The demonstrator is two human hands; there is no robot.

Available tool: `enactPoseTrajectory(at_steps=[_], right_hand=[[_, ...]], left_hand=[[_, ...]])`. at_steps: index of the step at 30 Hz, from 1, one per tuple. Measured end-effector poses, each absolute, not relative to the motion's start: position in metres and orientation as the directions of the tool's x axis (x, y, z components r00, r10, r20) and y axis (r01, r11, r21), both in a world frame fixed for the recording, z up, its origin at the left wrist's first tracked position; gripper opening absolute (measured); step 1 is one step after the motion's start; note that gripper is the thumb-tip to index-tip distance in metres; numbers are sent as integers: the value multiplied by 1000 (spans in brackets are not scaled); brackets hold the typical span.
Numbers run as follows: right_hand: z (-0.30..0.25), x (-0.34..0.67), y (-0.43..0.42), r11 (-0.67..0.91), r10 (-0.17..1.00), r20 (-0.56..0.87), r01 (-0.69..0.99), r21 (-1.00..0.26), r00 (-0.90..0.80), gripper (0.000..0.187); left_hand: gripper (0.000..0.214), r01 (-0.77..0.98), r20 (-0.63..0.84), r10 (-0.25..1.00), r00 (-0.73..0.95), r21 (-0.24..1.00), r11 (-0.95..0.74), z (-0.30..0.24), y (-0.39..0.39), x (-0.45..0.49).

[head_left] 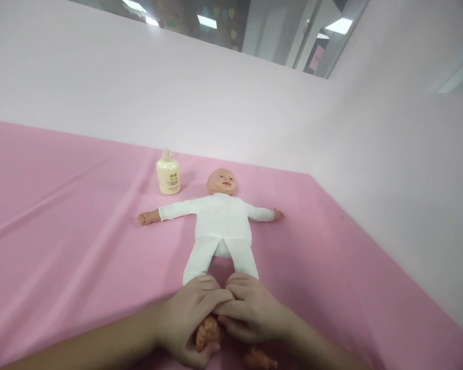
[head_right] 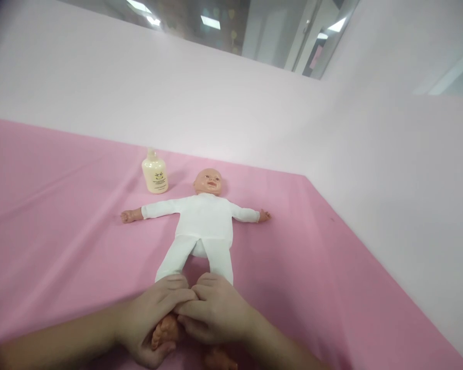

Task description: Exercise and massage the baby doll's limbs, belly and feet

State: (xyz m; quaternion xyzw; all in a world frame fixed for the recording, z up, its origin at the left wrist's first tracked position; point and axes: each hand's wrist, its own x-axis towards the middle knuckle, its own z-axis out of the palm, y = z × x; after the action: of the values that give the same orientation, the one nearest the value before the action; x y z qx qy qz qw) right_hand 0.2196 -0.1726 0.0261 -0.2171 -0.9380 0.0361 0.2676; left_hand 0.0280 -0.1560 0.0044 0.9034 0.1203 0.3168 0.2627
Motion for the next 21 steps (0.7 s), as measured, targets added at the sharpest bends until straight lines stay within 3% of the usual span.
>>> enactPoseTrajectory(at_steps=[6,21], right_hand=[[26,220,-172,904,424,462,392,-170,-779,18],[26,219,-171,913,405,497,373,-168,-768,23]], left_hand=[[62,93,455,385,803,543,-835,8,-157,28],[64,61,520,354,777,498,-865,6,-154,28]])
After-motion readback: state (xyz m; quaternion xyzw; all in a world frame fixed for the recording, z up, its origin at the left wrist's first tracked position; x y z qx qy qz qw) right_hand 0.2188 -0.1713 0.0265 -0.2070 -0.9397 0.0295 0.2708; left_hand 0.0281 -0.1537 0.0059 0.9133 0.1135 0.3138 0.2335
